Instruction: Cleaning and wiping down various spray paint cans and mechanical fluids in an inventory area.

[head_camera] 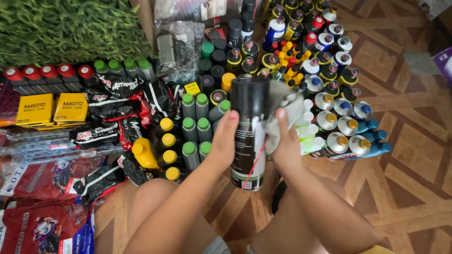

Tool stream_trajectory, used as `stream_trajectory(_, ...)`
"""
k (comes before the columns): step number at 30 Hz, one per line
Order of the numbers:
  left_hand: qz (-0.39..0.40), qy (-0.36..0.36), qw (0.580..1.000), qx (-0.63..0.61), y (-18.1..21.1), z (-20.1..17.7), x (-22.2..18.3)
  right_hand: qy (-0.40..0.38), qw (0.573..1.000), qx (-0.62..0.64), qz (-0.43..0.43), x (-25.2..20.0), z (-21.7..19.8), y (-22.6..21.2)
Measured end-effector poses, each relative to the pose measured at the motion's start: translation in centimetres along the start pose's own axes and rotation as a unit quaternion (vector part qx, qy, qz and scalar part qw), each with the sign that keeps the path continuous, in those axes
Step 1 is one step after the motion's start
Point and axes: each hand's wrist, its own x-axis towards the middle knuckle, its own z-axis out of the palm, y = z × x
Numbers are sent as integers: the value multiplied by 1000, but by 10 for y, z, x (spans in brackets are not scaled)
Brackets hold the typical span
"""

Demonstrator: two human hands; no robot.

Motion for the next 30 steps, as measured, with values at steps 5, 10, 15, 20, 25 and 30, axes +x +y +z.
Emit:
stream_trajectory(5,-70,-95,992,-36,11,24,-11,-37,967,132,-215,16,-11,-20)
stream_trajectory(10,-86,-133,987,-41,19,20,-15,-7,966,159,-204,36,-18,-21)
stream_trajectory(15,-33,43,993,-103,35,0,7,15,999,-11,-37,15,-17,-2)
stream_trajectory(20,102,181,957,-202,64,0,12,-260,934,-169,-176,-22,6,-3)
stream_trajectory(25,114,51,975,-184,61,9,4,-297,937,14,-184,-11,-2,-1)
stream_trajectory(30,30,-29,990,-131,59,5,2,-344,901,264,-26,-5,-9,9)
